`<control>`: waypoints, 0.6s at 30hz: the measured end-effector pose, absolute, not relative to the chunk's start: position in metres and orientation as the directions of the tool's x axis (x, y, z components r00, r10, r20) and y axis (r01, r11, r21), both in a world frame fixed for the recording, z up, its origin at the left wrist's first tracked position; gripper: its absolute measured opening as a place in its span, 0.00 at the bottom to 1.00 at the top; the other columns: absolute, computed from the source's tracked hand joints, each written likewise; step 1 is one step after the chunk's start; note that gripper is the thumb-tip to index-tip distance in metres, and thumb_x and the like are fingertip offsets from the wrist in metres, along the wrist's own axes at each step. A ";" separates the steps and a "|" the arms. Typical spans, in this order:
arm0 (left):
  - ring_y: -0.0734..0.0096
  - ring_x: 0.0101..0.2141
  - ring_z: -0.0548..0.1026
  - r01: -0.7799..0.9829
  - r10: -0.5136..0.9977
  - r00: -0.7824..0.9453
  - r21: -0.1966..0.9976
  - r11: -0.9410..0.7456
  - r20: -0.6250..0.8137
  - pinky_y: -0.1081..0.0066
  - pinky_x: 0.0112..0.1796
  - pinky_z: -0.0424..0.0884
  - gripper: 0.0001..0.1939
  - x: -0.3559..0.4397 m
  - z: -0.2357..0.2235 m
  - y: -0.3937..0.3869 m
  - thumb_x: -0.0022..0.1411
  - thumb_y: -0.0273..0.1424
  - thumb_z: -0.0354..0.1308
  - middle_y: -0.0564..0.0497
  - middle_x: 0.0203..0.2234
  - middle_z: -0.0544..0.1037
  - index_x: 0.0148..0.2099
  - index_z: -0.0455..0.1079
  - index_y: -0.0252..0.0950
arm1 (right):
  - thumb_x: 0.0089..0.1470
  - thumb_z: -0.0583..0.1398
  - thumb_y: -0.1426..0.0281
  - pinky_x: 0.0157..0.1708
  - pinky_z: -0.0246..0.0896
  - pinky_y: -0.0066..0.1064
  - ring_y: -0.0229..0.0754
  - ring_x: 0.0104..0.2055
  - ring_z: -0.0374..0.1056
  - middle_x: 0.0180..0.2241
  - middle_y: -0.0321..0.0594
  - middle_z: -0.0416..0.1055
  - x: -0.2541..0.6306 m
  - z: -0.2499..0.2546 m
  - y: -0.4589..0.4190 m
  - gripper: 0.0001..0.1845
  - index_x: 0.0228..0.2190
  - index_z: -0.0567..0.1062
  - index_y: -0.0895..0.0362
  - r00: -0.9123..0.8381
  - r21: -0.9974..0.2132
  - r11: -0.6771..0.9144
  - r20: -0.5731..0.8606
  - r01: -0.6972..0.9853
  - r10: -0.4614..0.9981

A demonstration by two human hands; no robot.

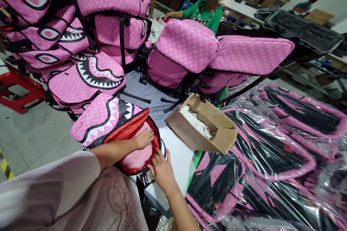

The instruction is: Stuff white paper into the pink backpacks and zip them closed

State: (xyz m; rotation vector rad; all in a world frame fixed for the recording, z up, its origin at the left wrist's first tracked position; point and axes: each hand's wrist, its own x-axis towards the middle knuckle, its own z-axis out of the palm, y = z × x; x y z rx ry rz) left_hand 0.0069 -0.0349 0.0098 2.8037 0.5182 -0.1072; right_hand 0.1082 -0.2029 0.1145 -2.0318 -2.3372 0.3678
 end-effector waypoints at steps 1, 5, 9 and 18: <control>0.51 0.66 0.54 0.349 0.322 0.937 0.278 -0.895 -0.138 0.49 0.65 0.44 0.27 0.008 0.009 -0.033 0.67 0.32 0.52 0.37 0.64 0.64 0.65 0.61 0.28 | 0.64 0.55 0.64 0.67 0.33 0.59 0.54 0.63 0.60 0.42 0.46 0.77 0.107 0.114 -0.203 0.13 0.37 0.77 0.57 -0.141 -0.189 0.113 -0.142 0.975 0.980; 0.48 0.68 0.50 0.351 0.311 0.935 0.314 -0.882 -0.170 0.44 0.65 0.41 0.29 0.007 0.009 -0.033 0.68 0.34 0.51 0.34 0.66 0.59 0.67 0.59 0.27 | 0.65 0.54 0.65 0.67 0.34 0.60 0.54 0.63 0.59 0.45 0.49 0.77 0.105 0.116 -0.205 0.14 0.40 0.77 0.58 -0.120 -0.181 0.090 -0.159 0.979 0.980; 0.46 0.70 0.39 0.365 0.312 0.927 0.314 -0.876 -0.209 0.42 0.64 0.31 0.35 -0.011 0.012 -0.048 0.65 0.34 0.54 0.31 0.70 0.46 0.70 0.52 0.25 | 0.66 0.53 0.66 0.67 0.33 0.60 0.54 0.64 0.58 0.47 0.49 0.76 0.105 0.116 -0.204 0.15 0.41 0.77 0.59 -0.120 -0.186 0.091 -0.152 0.978 0.981; 0.46 0.70 0.40 0.272 0.148 0.928 0.350 -0.897 -0.342 0.43 0.65 0.31 0.50 -0.056 0.014 -0.083 0.50 0.45 0.65 0.33 0.70 0.46 0.70 0.54 0.29 | 0.65 0.55 0.66 0.66 0.38 0.58 0.54 0.63 0.59 0.47 0.49 0.76 0.099 0.111 -0.204 0.14 0.41 0.78 0.60 -0.109 -0.166 0.095 -0.079 0.981 0.991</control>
